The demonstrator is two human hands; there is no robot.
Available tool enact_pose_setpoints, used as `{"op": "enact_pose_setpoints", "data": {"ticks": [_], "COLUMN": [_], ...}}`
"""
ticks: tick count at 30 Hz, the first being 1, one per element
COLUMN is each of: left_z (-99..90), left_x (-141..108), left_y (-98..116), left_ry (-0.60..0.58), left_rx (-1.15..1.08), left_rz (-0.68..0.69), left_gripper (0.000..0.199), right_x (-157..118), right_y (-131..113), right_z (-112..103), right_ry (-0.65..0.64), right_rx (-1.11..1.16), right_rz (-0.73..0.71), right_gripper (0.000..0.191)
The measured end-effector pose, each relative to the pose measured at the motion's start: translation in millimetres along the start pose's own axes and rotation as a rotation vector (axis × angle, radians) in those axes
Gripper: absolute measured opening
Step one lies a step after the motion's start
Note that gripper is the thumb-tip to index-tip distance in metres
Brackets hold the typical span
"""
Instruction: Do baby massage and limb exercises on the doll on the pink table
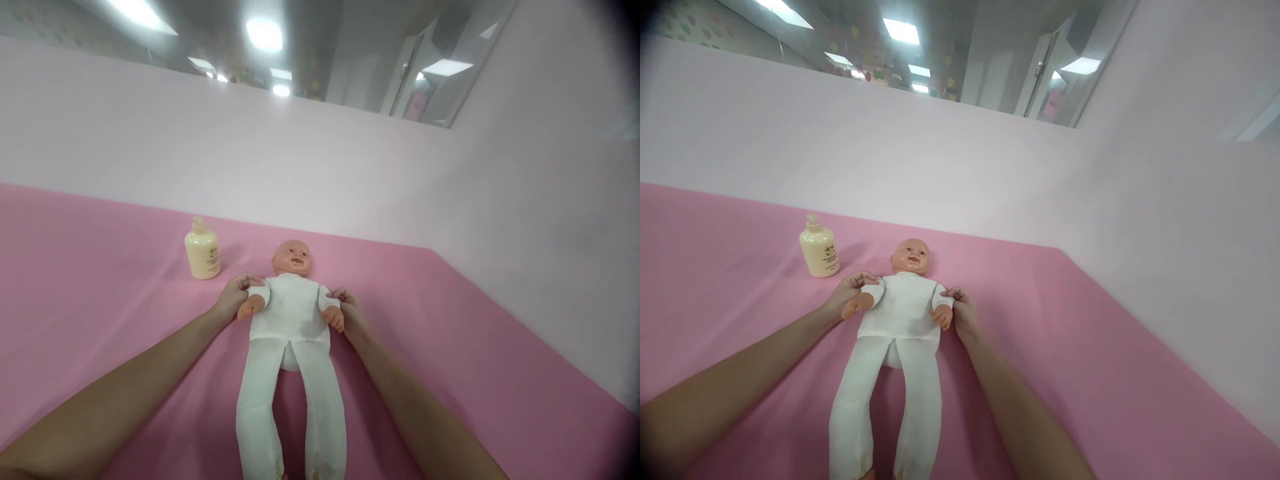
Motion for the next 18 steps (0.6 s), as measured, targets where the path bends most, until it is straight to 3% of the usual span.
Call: {"op": "enact_pose_setpoints", "data": {"ticks": [4, 8, 12, 18], "left_z": [2.9, -2.2, -0.8, -2.1], "left_x": [-5.8, -12.5, -19.2, -18.4], "left_y": [4.2, 15.5, 30.2, 26.2], "left_ry": [-0.045, 0.042, 0.078, 0.088], "left_rx": [0.071, 0.269, 0.435, 0.534], "left_rz": [0.017, 0.105, 0.230, 0.199], "left_gripper": [0.044, 0.060, 0.056, 0.049], "right_x": [-5.8, -10.7, -15.8, -22.8], "right_y": [-1.8, -13.0, -30.1, -38.0], "right_z": [6.2, 8.1, 13.1, 20.4], "right_ry": [0.047, 0.091, 0.084, 0.054], "right_rx": [-0.014, -0.152, -0.331, -0.519], "right_rz": [0.021, -0.044, -0.186, -0.257], "right_gripper": [0.017, 0.032, 0.047, 0.044]}}
Point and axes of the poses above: each hand's wrist, its own x-axis towards the middle knuckle, its own z-axis out of the palm, y = z × x, the point moved 8 cm from there along x, towards the middle knuckle, and after that the axes turned 12 degrees about x, right-handed, at the moved point
